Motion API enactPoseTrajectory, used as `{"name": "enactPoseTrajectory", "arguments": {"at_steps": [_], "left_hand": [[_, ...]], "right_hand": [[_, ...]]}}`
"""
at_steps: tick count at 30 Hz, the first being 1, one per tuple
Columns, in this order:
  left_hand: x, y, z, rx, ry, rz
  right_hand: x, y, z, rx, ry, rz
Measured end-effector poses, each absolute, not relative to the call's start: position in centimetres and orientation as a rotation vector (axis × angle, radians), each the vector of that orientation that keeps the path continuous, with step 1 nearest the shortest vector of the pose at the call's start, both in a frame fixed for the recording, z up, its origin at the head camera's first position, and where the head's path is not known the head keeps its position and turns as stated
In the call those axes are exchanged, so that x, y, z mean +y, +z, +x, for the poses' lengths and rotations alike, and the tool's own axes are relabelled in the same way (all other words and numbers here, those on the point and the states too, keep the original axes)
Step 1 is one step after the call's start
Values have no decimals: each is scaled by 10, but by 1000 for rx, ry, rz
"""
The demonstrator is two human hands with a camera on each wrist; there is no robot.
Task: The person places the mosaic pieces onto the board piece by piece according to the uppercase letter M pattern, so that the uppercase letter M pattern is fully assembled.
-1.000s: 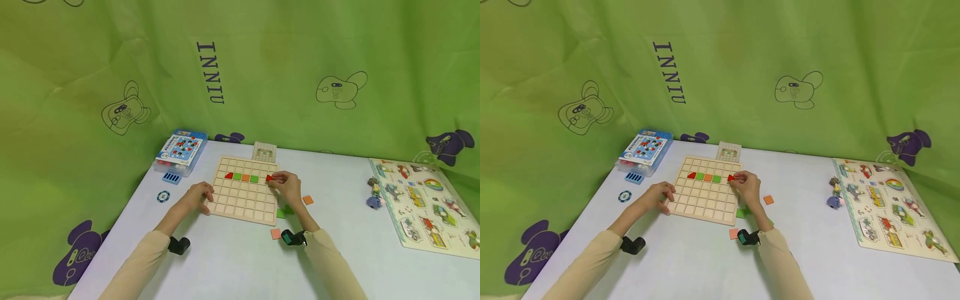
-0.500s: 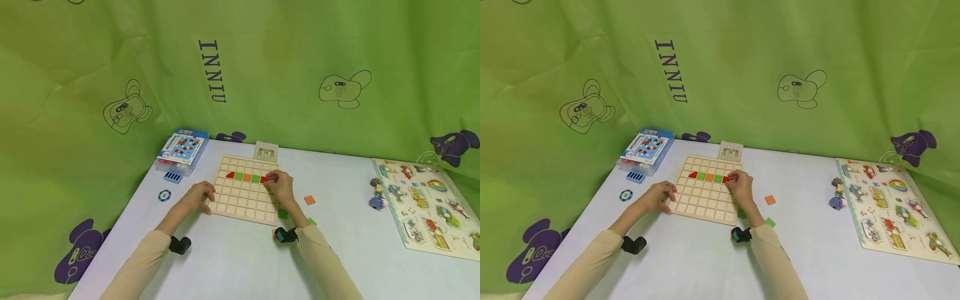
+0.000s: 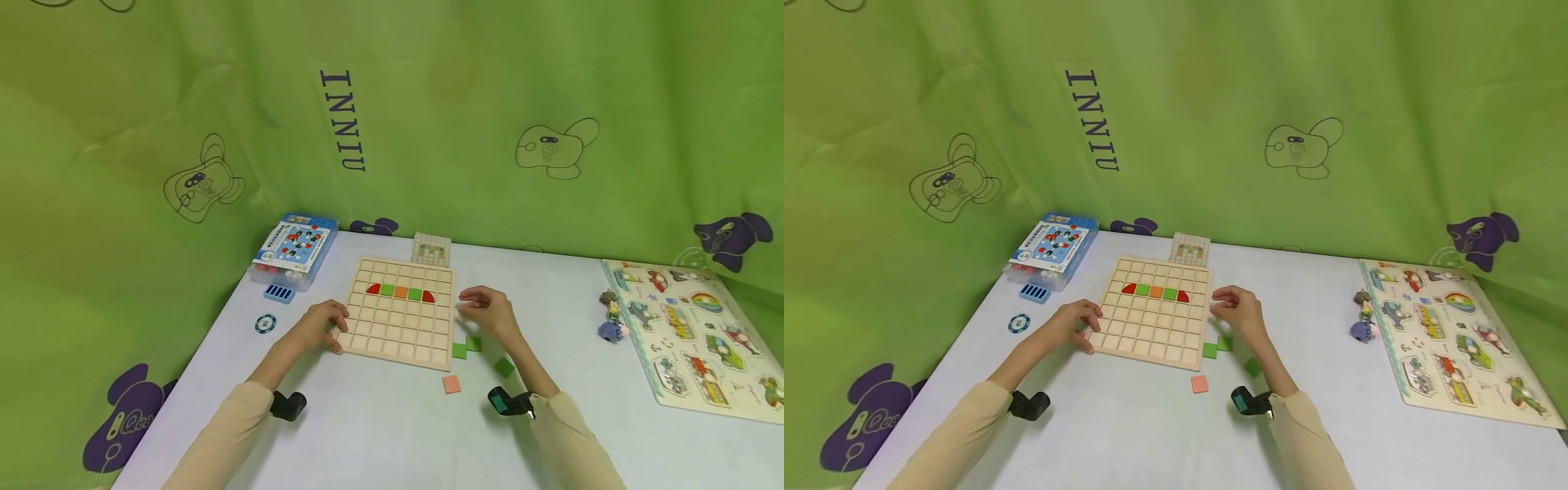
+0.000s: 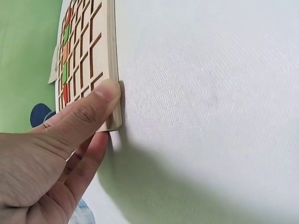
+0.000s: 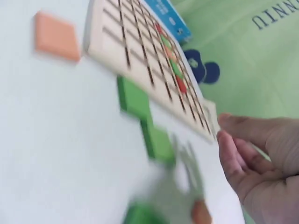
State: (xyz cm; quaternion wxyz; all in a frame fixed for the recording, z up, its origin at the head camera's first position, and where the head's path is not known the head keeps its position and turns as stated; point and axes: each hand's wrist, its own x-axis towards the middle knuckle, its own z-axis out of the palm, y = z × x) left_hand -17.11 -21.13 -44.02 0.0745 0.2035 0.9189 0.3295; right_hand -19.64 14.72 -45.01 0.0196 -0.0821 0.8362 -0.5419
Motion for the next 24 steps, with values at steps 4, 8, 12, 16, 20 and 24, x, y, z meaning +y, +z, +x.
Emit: {"name": "enactPoseTrajectory", "arguments": {"at_steps": [4,8,12,16,20,24], "left_hand": [[-214,-442,-171,2750,1005,617],[-216,-442,-171,2743,1020,622],[-217,-443,-170,2741,1034,650],[-216,-443,-170,2736,1056,700],[-217,-443,-169,2741,1044,716],[-221,-443,-170,2740,1037,728]], "right_hand": [[177,-450,-181,2527,-1735,-321],[204,-457,-165,2534,-1806,-379],[228,-468,-151,2606,-1810,-460],[238,-478,-133,2640,-1757,-479],[234,-481,-110,2713,-1691,-377],[221,-484,-94,2900,-1565,-262]]}}
